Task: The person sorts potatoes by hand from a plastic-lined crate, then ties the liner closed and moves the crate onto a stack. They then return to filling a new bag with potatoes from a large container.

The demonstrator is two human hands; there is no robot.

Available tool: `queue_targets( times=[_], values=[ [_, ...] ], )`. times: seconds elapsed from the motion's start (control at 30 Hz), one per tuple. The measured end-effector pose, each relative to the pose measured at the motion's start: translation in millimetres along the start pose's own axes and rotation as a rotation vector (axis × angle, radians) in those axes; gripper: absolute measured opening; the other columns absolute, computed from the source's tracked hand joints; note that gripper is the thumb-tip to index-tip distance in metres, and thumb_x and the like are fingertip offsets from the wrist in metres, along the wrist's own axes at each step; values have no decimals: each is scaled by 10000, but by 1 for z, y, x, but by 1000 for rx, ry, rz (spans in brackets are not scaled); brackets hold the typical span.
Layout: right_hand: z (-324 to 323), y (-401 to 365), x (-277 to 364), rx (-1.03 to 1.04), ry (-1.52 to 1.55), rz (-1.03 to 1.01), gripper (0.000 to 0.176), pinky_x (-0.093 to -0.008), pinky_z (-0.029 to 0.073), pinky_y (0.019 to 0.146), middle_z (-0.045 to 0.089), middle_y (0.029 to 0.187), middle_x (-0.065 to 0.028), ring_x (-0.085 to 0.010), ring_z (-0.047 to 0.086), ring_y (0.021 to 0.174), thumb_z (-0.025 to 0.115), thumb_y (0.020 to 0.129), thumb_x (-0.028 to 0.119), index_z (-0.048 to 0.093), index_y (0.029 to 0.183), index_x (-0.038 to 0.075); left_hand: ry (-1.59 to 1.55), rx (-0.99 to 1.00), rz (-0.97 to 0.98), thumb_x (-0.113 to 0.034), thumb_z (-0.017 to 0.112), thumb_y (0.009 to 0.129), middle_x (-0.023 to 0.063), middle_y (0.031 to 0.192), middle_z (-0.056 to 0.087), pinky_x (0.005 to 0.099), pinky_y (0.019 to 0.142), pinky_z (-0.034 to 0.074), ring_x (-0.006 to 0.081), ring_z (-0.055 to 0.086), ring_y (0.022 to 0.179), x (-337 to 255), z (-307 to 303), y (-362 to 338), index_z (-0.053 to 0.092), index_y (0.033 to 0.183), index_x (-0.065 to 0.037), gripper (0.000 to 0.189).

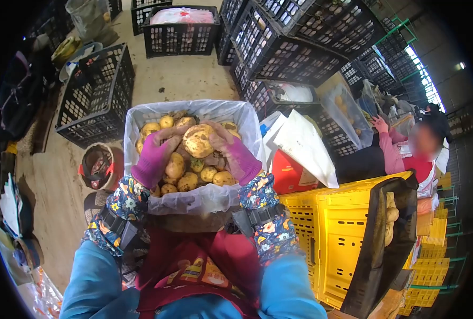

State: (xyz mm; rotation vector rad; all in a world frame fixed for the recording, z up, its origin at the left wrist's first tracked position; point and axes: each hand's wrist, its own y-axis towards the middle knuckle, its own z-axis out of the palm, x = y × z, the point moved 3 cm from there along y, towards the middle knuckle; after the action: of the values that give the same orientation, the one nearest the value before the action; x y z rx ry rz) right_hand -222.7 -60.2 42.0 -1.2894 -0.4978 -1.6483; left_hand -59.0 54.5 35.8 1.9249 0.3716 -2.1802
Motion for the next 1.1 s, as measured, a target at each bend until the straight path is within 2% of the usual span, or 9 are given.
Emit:
queue_targets(
  times=[0.37,0.4,0.47,0.6,0.73,0.8,0.87,1.0,1.1],
  values=[
    [7,11,-11,-51,-312,-429,643,-323,445,989,555,1244,-77,-161,545,1143,821,768,217,511,1298,24,353,-102,202,-200,569,899,191,1117,657,384,905,482,314,638,1010,11,-10,2,657,1129,31,338],
    [9,2,-1,-56,-362,-423,633,-304,449,991,531,1288,-88,-161,544,1160,786,808,193,481,1338,32,994,-52,755,-197,642,858,206,1153,630,420,928,470,366,612,1041,12,-12,-6,587,1232,30,440],
    [1,1,-4,-160,-321,-456,555,-313,396,1042,525,1302,-108,-177,486,1236,715,865,207,482,1333,23,1059,-74,904,-196,654,890,231,1176,612,419,871,506,359,618,1052,-4,1,-14,522,1287,24,473],
    [-18,-48,34,78,403,-466,481,-323,537,751,608,1156,-111,-186,630,942,512,979,392,486,1327,62,-519,-106,-117,-410,529,985,177,1149,629,372,836,528,268,618,1057,61,-18,17,490,1313,-13,516],
    [-61,-184,127,80,863,-885,459,-271,449,597,642,1011,-91,-134,586,727,539,940,486,563,1167,88,-656,-100,-371,-293,552,972,138,1096,658,287,777,557,215,656,946,34,0,6,514,1273,21,436],
    [-95,-238,154,298,906,-1112,165,-249,430,557,606,708,79,-75,553,606,563,932,274,570,1010,128,794,-31,387,-110,658,885,120,1055,672,294,811,549,199,663,954,5,8,-6,504,1273,32,440],
    [-120,-268,173,184,940,-1142,262,-205,366,461,499,529,123,-23,425,402,448,975,163,640,1102,37,741,-2,423,6,695,816,121,1054,675,274,853,535,179,665,975,7,-5,-7,487,1279,49,510],
    [-128,-193,141,-137,298,-925,466,-342,467,932,651,1042,-46,-160,617,989,469,992,205,406,1432,67,797,-104,436,-156,581,961,154,1138,627,341,860,555,243,632,1009,-1,-6,-11,506,1294,-8,372],
    [-80,-79,84,-485,-724,-593,670,-361,360,1076,516,1381,-137,-236,473,1300,692,839,141,401,1432,33,-733,-177,-349,-348,506,1000,145,1101,634,339,851,553,236,633,1000,10,-8,-5,519,1288,-18,438]
  ],
)
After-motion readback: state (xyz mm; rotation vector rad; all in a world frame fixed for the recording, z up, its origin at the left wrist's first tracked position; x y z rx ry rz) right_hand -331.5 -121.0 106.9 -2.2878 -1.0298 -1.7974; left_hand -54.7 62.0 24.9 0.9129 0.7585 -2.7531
